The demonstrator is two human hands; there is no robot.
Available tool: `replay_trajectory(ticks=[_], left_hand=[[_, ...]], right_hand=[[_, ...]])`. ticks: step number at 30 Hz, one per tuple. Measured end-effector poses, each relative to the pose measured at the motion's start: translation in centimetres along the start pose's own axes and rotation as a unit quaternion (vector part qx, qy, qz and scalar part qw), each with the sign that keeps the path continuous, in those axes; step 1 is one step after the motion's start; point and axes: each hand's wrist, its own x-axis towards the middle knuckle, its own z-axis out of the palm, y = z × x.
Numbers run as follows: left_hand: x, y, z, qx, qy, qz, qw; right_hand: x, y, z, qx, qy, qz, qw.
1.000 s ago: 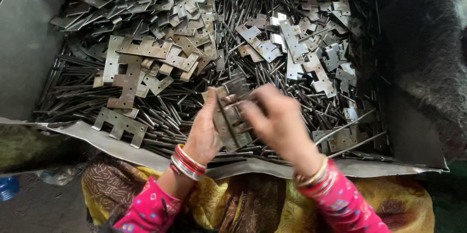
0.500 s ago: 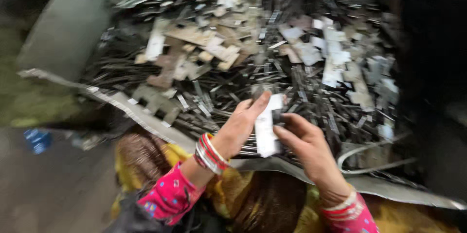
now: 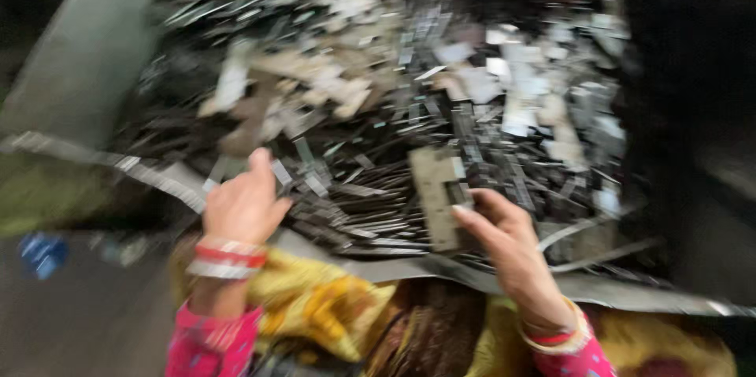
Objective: The person sits on the floor with a large metal tray on their lap and repeatedly picks up small metal brackets and rods, separating them by type. They place sorted brackets into a pile on the right side of the tray while continuing to sift through the mixed parts.
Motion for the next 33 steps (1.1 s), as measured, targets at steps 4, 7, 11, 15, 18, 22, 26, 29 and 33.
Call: replay_trajectory(ticks=[4,7,11,15,18,22,26,29,33], left_hand=[[-0.6,1.5,0.7,0.006,0.012,0.013,1.0],[-1.3,2.3,1.1,0.056,0.124,-0.023,0.99],[-0.5,-0.9,1.8,-0.071,0.28,0.025,0.957],[1.9,-3.8,2.4,-0.481,0.228,0.049,0.845],[1.6,-3.4,1.2,-0.684,0.184,0.02,0.705],[1.6,0.3,-1.7,-0.773,0.123,0.036,0.621],[2.5,3.5,-3.5,-0.845,0.042,0.025,0.532],[2.0,5.3,-4.1,-0.878,-0.06,-0.018,0.474],[0.1,10.0,-4.0,-0.836,-0.248,-0.005,0.489]], right_hand=[[0.0,-1.6,-1.4,-0.013,0.033,-0.034,0.999],[-0.3,-3.9,-5.3,-0.047,0.132,-0.086,0.986],[-0.7,-6.4,-14.2,-0.19,0.293,-0.204,0.915],[0.7,-8.7,-26.6,-0.298,0.42,-0.282,0.809],[2.1,-10.4,-36.3,-0.344,0.463,-0.279,0.768],[1.3,-10.2,-43.6,-0.341,0.465,-0.073,0.814],[0.6,-8.5,-40.3,-0.661,0.505,-0.25,0.495],[1.6,-6.9,-32.8,-0.592,0.434,-0.32,0.599],[6.1,-5.6,-22.8,-0.633,0.291,-0.282,0.659]])
